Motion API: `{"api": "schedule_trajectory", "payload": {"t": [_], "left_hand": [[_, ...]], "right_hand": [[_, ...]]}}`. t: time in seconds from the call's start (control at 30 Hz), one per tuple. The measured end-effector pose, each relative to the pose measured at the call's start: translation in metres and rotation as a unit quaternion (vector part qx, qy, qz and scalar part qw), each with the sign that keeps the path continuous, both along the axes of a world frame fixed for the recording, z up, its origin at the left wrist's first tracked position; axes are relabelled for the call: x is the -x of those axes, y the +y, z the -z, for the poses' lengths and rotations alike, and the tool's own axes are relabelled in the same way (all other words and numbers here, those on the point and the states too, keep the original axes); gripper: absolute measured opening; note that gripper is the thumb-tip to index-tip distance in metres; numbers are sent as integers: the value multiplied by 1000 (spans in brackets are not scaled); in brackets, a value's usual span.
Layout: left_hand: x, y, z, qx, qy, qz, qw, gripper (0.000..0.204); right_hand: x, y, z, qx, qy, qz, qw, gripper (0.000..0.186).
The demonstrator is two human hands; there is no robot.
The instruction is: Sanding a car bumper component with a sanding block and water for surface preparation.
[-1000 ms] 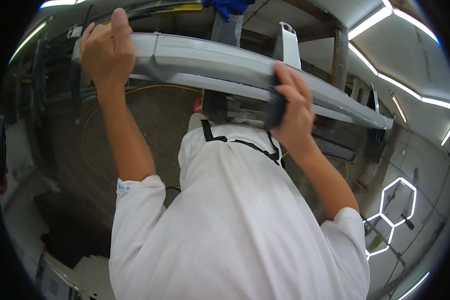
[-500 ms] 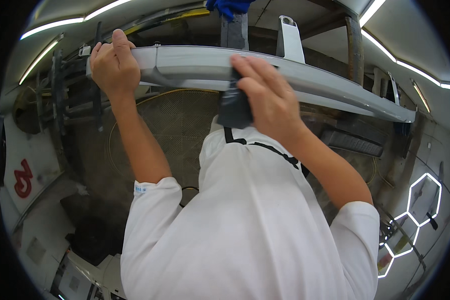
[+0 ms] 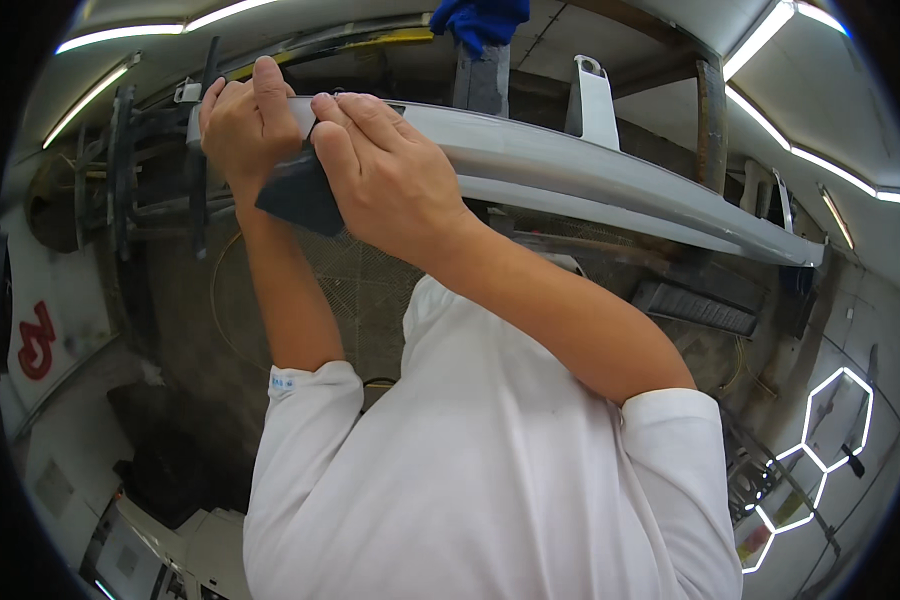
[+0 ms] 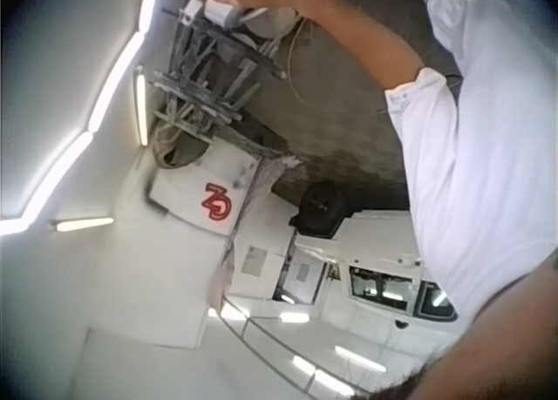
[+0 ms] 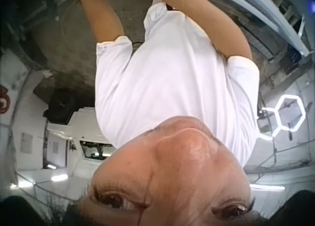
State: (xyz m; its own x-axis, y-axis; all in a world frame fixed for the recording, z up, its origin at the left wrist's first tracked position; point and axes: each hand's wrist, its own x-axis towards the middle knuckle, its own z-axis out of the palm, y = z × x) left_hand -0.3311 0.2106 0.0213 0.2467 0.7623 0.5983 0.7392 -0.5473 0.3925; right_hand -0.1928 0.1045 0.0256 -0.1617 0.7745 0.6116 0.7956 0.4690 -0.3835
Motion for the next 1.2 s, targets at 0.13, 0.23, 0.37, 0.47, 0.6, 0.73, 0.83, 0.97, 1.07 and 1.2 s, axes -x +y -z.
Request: {"api": "schedule_trajectory", "payload": {"t": [0.13,0.23,0.37,0.47,0.6,0.73,0.83,0.97,1.07,1.2], "left_hand": [[-2,-6,-2,13,6,-13,1000,60],[-10,-3,4,2,-18,-2,1000,60],[-5,0,4,8,-8,-9,1000,61],[-3,0,3,14,-10,-19,1000,62],[-7,3,-2,2,-4,-16,1000,62],[-3,5,1,1,7,-12,1000,62],[-5,4,6,20,24,-15,999,61],[4,7,10,26,28,-4,999,61],[9,2,5,24,48,-22,998,60],[1,2,2,17,39,-8,999,60]], "right_hand": [[-16,-27,-2,-1,-44,19,999,20],[-16,-9,-6,22,1,13,1000,23],[-24,-18,-3,13,-41,9,999,24],[-97,-65,-2,74,-39,49,995,27],[-177,-130,-7,51,-120,140,981,48],[-115,-95,9,21,-30,111,993,26],[-32,-48,7,14,8,67,998,14],[-70,-67,5,16,-13,65,998,19],[-185,-149,9,47,-77,151,984,44],[-279,-246,-19,60,-133,333,932,28]]}}
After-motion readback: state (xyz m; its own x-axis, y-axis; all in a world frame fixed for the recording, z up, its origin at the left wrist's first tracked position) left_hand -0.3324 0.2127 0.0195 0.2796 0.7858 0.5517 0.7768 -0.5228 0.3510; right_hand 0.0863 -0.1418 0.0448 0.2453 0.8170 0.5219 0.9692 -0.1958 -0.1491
